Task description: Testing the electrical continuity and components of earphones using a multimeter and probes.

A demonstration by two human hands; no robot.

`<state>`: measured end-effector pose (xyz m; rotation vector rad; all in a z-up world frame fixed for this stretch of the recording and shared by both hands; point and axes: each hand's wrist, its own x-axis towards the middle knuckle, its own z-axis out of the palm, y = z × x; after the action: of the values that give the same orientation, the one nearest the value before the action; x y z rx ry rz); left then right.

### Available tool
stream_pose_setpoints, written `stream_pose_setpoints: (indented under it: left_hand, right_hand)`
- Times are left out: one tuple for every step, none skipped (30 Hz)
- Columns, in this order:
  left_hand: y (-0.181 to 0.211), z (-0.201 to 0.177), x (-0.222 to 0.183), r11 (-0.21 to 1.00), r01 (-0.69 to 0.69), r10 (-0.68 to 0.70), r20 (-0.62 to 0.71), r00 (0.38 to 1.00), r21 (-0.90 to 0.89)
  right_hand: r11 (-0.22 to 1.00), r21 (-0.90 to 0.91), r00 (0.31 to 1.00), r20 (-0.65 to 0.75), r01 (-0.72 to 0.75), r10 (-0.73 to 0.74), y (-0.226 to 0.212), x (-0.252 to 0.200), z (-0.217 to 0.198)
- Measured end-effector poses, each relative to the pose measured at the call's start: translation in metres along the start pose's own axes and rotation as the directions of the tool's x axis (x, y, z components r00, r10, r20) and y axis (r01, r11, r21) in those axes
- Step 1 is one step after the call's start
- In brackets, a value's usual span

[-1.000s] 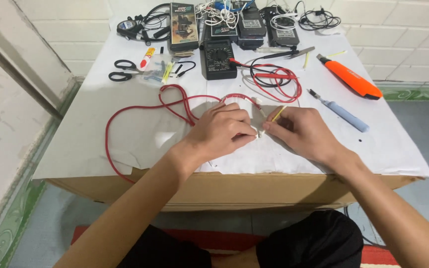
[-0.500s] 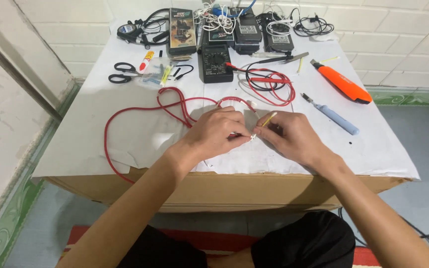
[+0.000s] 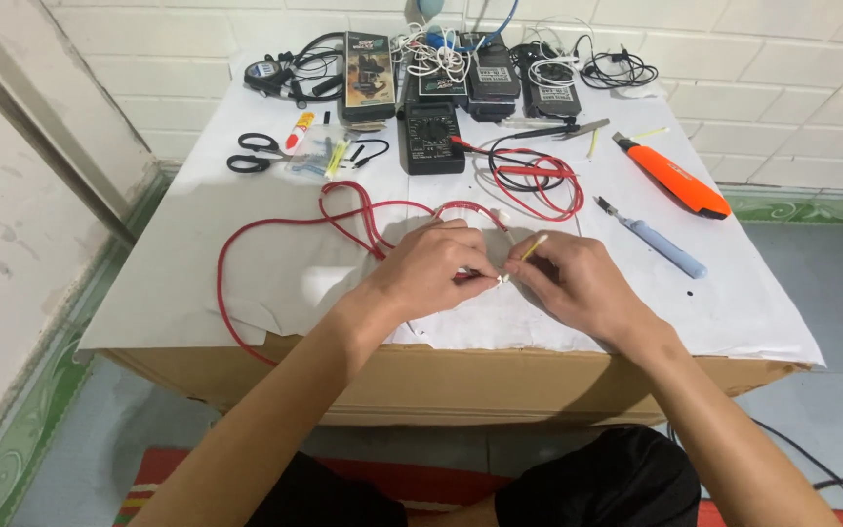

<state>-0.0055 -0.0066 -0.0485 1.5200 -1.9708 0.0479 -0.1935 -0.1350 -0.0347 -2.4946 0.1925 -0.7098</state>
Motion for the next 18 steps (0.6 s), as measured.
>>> stream_pose_setpoints:
  left_hand:
    - [0.0, 0.001, 0.0, 1.0, 0.005, -0.005, -0.003, 1.0, 0.002]
    - [0.001, 0.0, 0.0, 1.0, 0.004, -0.004, -0.001, 1.0, -0.002]
    - [0.003, -0.002, 0.0, 1.0, 0.012, -0.012, 0.012, 1.0, -0.009]
    - [0.004, -0.005, 0.001, 1.0, 0.017, -0.017, 0.025, 1.0, -0.013]
    - [0.003, -0.005, 0.002, 1.0, 0.014, -0.013, 0.027, 1.0, -0.013]
    - [0.004, -0.005, 0.002, 0.999, 0.024, -0.023, 0.031, 0.999, -0.022]
    - [0.004, -0.005, 0.001, 0.999, 0.034, -0.033, 0.034, 0.999, -0.03]
    - [0.007, -0.006, 0.001, 0.999, 0.033, -0.031, 0.038, 0.999, -0.032]
    - [0.01, -0.008, 0.0, 0.998, 0.041, -0.04, 0.02, 0.999, -0.05]
    - [0.012, -0.01, 0.0, 0.997, 0.051, -0.051, -0.002, 0.999, -0.064]
    - [0.012, -0.011, 0.0, 0.997, 0.051, -0.051, -0.003, 0.999, -0.063]
    - [0.012, -0.01, 0.0, 0.995, 0.057, -0.058, -0.002, 0.998, -0.083]
    - [0.011, -0.01, 0.0, 0.993, 0.064, -0.064, -0.001, 0.998, -0.102]
    - [0.011, -0.009, 0.0, 0.993, 0.063, -0.063, 0.0, 0.998, -0.103]
    - [0.01, -0.008, 0.001, 0.994, 0.056, -0.056, -0.003, 0.998, -0.093]
    - [0.009, -0.007, 0.001, 0.995, 0.049, -0.05, -0.007, 0.999, -0.082]
    - [0.009, -0.005, 0.0, 0.995, 0.049, -0.05, -0.006, 0.999, -0.082]
    - [0.008, -0.004, 0.0, 0.996, 0.055, -0.056, -0.008, 0.998, -0.077]
  right_hand:
    - [1.0, -0.012, 1.0, -0.009, 0.004, -0.004, 0.0, 0.0, 0.001]
    - [1.0, -0.013, 1.0, -0.009, -0.001, 0.001, 0.001, -0.001, 0.0]
    - [1.0, 0.01, 1.0, 0.015, -0.014, 0.014, 0.001, -0.002, 0.0]
    - [0.999, 0.032, 0.999, 0.037, -0.026, 0.025, 0.002, -0.001, -0.001]
    - [0.999, 0.031, 0.999, 0.033, -0.028, 0.027, 0.001, 0.0, -0.001]
    - [1.0, 0.012, 1.0, 0.021, -0.018, 0.018, 0.0, 0.001, -0.001]
    - [1.0, -0.007, 1.0, 0.01, -0.009, 0.009, -0.001, 0.002, 0.0]
    - [1.0, -0.007, 1.0, 0.008, -0.013, 0.013, -0.002, 0.001, -0.001]
    - [1.0, 0.01, 1.0, 0.017, -0.022, 0.022, -0.002, -0.001, -0.003]
    - [0.999, 0.027, 0.999, 0.028, -0.026, 0.025, -0.003, 0.0, -0.004]
    - [0.999, 0.027, 0.999, 0.028, -0.024, 0.024, 0.001, 0.0, -0.003]
    - [0.999, 0.044, 1.0, 0.0, -0.021, 0.021, 0.005, 0.0, -0.002]
    - [0.998, 0.061, 0.999, -0.028, -0.017, 0.019, 0.01, -0.001, 0.0]
    - [0.998, 0.061, 0.999, -0.029, -0.018, 0.02, 0.008, -0.002, -0.001]
    - [0.998, 0.052, 1.0, -0.007, -0.021, 0.022, 0.005, -0.003, -0.001]
    - [0.999, 0.044, 1.0, 0.015, -0.023, 0.022, 0.003, -0.004, -0.001]
    - [0.999, 0.044, 1.0, 0.014, -0.023, 0.023, 0.003, -0.004, -0.001]
    - [0.999, 0.039, 1.0, 0.003, -0.014, 0.013, 0.003, -0.003, -0.001]
